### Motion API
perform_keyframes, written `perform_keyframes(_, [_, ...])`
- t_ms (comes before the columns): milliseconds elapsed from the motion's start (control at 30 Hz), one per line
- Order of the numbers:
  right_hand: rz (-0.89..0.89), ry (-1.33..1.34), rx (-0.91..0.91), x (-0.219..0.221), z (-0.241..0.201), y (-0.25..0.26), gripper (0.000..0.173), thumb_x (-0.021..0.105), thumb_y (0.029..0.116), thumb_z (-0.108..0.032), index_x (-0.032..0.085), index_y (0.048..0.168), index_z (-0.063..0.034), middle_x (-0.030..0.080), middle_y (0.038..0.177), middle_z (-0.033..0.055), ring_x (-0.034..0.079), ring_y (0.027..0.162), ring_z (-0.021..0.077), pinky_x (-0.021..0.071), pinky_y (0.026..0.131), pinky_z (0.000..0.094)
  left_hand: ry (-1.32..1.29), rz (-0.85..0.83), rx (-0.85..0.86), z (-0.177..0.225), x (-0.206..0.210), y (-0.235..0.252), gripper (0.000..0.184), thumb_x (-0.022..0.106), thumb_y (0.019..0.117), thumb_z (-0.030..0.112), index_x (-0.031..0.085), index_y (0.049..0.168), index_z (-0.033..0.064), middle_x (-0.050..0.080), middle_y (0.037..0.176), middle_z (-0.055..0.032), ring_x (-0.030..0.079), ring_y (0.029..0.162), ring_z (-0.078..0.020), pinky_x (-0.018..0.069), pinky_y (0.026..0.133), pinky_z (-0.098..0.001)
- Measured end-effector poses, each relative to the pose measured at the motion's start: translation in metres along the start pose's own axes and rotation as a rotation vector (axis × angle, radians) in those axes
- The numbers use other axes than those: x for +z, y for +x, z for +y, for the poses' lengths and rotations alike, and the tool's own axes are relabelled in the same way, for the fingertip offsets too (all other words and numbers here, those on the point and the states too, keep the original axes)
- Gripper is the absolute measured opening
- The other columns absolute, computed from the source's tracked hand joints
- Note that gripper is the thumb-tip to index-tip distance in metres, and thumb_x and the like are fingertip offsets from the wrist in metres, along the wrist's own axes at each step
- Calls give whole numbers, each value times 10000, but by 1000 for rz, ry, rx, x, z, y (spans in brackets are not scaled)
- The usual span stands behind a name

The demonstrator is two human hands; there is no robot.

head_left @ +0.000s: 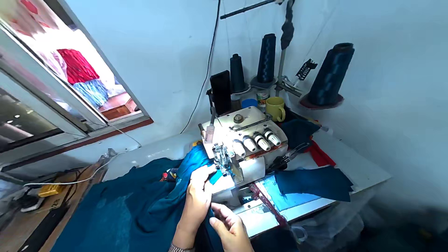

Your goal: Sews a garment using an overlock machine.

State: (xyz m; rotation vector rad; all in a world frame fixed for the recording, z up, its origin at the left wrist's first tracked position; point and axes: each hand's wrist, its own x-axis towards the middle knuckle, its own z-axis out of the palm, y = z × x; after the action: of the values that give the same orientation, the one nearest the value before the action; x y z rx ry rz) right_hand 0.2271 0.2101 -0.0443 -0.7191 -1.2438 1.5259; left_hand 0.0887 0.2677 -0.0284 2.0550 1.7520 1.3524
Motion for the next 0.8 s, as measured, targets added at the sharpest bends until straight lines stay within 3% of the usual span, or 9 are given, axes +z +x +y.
perform_keyframes(133, [-46,8,-26,0,1,7,343,529,978,10,606,1304,84,708,1184,132,687,1050,85,557,946,246,-10,40,-94,-7,-2,13,326,521,965,57,715,1228,62,664,1328,-64,537,1338,-193,397,1152,-410])
perform_keyframes(267, [-43,-1,-25,-3,3,7,280,532,972,13,648,1224,54,720,1119,99,692,1014,92,572,906,247,-40,129,-210,-16,-5,14,379,501,978,53,646,1327,24,579,1452,-108,468,1410,-248,347,1180,-441])
perform_keyframes(333, [-39,-25,-22,-6,5,5,263,536,970,11,661,1198,43,722,1099,93,691,1004,94,572,898,252,-146,130,-289,-22,-8,8,385,485,1028,97,595,1389,20,512,1518,-124,438,1439,-234,355,1183,-424])
perform_keyframes(433, [-24,-54,-21,-10,10,2,253,540,959,8,670,1173,49,716,1104,91,682,1011,84,562,903,242,-271,121,-384,-25,-12,-9,414,454,1075,171,532,1464,54,525,1514,-110,478,1411,-189,378,1179,-385])
perform_keyframes(567, [-7,-100,-14,-15,15,-1,248,538,961,-4,670,1164,46,714,1107,91,681,1002,80,563,883,234,-233,151,-364,-18,-15,-41,393,459,1055,143,590,1393,-9,618,1380,-177,579,1295,-207,435,1122,-358])
perform_keyframes(700, [8,-124,31,-17,16,3,258,533,981,-41,654,1193,40,707,1117,110,708,961,133,606,795,279,-96,186,-253,-3,-15,-74,370,495,1013,111,645,1323,-24,676,1254,-159,641,1177,-169,502,1042,-306])
perform_keyframes(800, [9,-138,28,-17,15,11,259,556,986,-93,667,1187,27,713,1123,96,701,977,125,598,796,273,59,221,-211,16,-10,-94,348,527,978,74,683,1268,-37,695,1069,-151,682,971,-178,561,899,-297])
